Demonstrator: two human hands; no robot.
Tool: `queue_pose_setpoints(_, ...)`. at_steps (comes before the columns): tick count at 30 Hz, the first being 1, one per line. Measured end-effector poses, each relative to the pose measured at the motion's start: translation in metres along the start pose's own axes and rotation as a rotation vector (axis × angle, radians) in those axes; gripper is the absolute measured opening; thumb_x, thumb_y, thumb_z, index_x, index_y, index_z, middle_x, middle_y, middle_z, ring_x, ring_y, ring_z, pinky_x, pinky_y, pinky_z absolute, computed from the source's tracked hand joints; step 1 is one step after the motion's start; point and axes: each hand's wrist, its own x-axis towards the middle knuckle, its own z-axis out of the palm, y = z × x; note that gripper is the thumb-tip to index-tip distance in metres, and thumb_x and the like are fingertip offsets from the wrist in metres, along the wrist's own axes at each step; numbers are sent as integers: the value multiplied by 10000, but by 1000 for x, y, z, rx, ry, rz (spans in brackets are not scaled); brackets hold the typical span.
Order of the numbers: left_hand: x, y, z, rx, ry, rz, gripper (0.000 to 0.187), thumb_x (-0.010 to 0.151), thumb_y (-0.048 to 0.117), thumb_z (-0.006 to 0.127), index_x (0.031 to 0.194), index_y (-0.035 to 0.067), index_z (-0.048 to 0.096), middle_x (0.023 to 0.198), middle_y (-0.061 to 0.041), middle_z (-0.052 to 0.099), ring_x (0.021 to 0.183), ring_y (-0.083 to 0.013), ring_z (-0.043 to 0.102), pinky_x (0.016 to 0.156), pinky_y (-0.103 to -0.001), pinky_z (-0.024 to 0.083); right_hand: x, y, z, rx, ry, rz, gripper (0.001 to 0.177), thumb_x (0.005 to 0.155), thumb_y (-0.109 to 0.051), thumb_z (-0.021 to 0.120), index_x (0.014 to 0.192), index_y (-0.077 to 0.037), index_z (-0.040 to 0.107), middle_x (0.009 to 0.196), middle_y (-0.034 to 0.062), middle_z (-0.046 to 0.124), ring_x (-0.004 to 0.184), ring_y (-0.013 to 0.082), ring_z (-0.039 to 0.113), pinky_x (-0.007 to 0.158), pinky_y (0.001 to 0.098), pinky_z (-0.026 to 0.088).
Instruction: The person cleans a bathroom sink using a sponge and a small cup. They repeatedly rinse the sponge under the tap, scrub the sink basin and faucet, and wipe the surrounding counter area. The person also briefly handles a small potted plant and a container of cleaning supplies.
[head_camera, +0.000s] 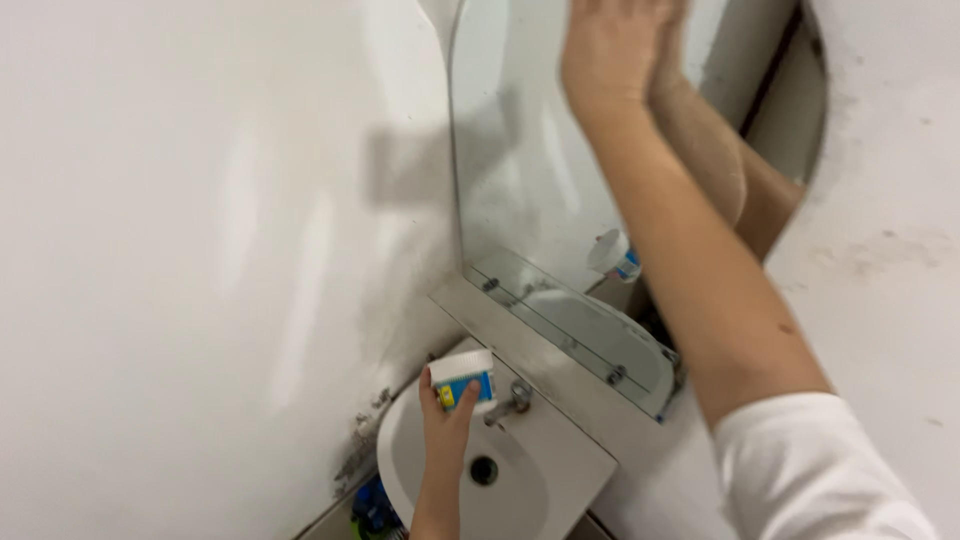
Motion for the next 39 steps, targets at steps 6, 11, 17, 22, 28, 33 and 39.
queue_pose_setpoints(6,-3,2,-27,-6,65,-93,987,824,288,791,1589,71,207,1423,-160,511,1234,-234,597,967,-341,529,-18,-109,112,-213,244,-292,583,1026,-195,474,1578,-9,426,1693,196,220,1548,419,176,1244,585,144)
queue_pose_setpoints(11,-2,-4,-46,3,89,-124,1003,809,277,788,1592,83,192,1413,-169,526,1221,-236,610,975,-340,532,-114,-160,172,-168,-102,-450,628,957,-214,470,1546,-16,381,1683,185,157,1540,408,127,1221,530,160)
queue_pose_setpoints(17,-11,-8,-48,46,93,-96,992,832,300,785,1598,71,198,1431,-176,506,1234,-234,597,992,-344,517,-227,-157,210,-109,-261,-628,557,989,-214,491,1494,22,487,1662,168,283,1480,387,275,1204,515,239)
queue_pose_setpoints(22,-32,-14,-34,19,52,-4,969,840,324,783,1590,49,234,1416,-174,532,1226,-230,587,993,-331,495,-287,-127,206,-140,-375,-819,502,970,-217,505,1414,11,563,1606,154,378,1465,363,331,1210,512,246)
queue_pose_setpoints(28,-61,-24,-7,-59,-16,-70,993,821,316,788,1593,61,217,1381,-158,544,1195,-227,594,961,-341,511,-342,-69,136,-116,-342,-755,483,911,-210,547,1310,47,640,1540,178,471,1421,359,407,1169,492,287)
queue_pose_setpoints(33,-86,-42,20,6,-54,-188,1029,817,334,788,1614,95,182,1372,-120,528,1169,-215,582,897,-360,519,-405,17,56,-100,-299,-708,457,894,-198,561,1279,27,662,1503,152,507,1399,344,450,1148,448,353)
queue_pose_setpoints(39,-106,-61,43,6,-102,-169,1034,813,332,790,1607,74,180,1345,-136,562,1147,-209,616,874,-357,553,-460,82,-22,79,-180,-636,369,927,-139,593,1253,14,672,1490,152,535,1342,319,515,1047,408,451)
